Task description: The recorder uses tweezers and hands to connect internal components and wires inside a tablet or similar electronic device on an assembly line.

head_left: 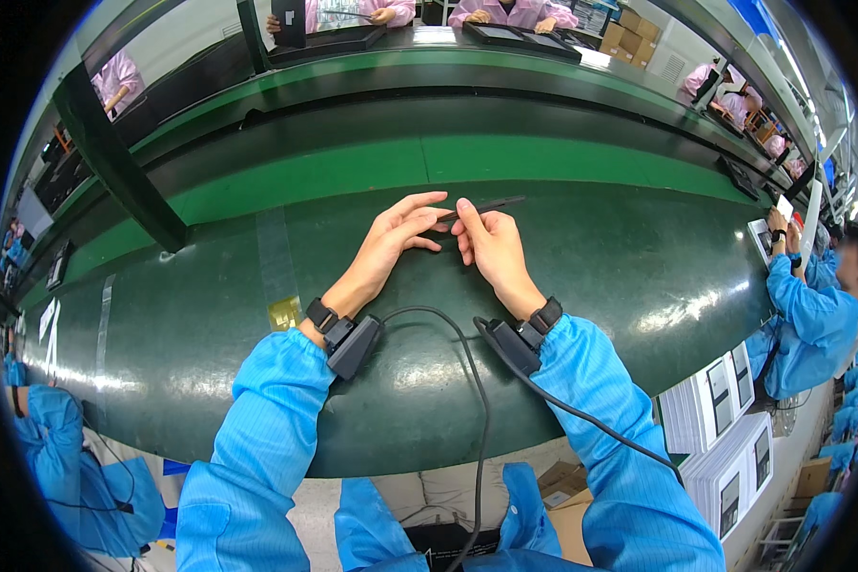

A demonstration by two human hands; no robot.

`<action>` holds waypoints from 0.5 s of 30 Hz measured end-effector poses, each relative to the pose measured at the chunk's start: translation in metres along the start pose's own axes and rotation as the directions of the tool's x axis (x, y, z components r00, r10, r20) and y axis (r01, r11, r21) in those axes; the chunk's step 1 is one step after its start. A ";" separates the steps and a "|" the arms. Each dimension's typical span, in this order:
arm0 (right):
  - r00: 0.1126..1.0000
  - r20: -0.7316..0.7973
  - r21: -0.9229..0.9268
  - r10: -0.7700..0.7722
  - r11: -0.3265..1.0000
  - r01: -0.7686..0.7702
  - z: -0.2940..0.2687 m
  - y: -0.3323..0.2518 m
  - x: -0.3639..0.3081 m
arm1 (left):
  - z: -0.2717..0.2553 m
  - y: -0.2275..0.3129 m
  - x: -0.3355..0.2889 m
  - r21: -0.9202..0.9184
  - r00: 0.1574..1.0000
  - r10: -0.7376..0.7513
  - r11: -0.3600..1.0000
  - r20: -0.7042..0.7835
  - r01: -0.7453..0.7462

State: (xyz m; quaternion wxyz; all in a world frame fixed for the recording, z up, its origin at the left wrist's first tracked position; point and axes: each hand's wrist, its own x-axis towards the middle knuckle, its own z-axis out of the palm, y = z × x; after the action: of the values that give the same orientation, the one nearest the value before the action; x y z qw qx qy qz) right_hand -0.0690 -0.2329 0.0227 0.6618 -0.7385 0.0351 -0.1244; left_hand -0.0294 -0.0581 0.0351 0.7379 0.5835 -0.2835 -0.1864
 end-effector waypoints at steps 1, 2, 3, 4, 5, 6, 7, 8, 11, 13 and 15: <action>1.000 0.003 0.009 -0.014 1.000 0.013 0.000 0.001 0.000 | 0.000 0.000 0.000 -0.001 1.000 0.000 1.000 0.001 0.000; 1.000 0.002 0.008 -0.013 1.000 0.013 -0.001 0.001 0.000 | 0.000 -0.001 0.001 0.004 1.000 -0.009 1.000 0.003 0.009; 1.000 0.006 0.011 -0.014 1.000 0.014 -0.002 0.002 0.000 | 0.001 0.000 0.001 0.009 1.000 -0.018 1.000 0.005 0.017; 1.000 0.009 0.014 -0.014 1.000 0.014 -0.002 0.002 0.000 | 0.001 0.000 0.001 0.008 1.000 -0.018 1.000 0.006 0.018; 1.000 0.008 0.013 -0.014 1.000 0.014 -0.003 0.001 0.000 | 0.002 0.000 0.002 -0.029 1.000 -0.013 0.999 0.007 0.013; 0.999 0.035 -0.003 0.017 1.000 -0.017 -0.001 -0.002 -0.002 | 0.001 0.001 0.001 -0.064 1.000 -0.009 0.998 0.003 0.009; 0.997 0.062 -0.019 0.048 0.999 -0.047 0.000 -0.004 -0.003 | 0.001 0.002 0.000 -0.062 1.000 -0.010 0.998 0.000 0.010; 0.997 0.065 -0.017 0.049 0.999 -0.048 0.002 -0.006 -0.004 | 0.001 0.002 -0.001 -0.068 0.999 0.023 0.997 -0.032 -0.025; 0.997 0.079 -0.096 0.026 0.995 -0.018 0.001 -0.011 -0.007 | 0.001 0.002 0.001 -0.035 0.995 0.088 0.995 -0.047 -0.089; 0.997 0.078 -0.110 0.002 0.994 0.006 0.001 -0.008 -0.006 | -0.001 0.001 0.002 0.009 0.993 0.115 0.993 -0.036 -0.115; 0.997 0.073 -0.106 -0.005 0.994 0.013 0.002 -0.005 -0.004 | -0.002 0.001 0.002 -0.049 0.994 0.106 0.993 -0.039 -0.108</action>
State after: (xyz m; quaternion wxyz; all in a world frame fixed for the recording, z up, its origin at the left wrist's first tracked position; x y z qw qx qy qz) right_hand -0.0735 -0.2298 0.0268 0.6218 -0.7769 0.0144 -0.0985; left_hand -0.0263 -0.0574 0.0357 0.7664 0.5519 -0.2960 -0.1431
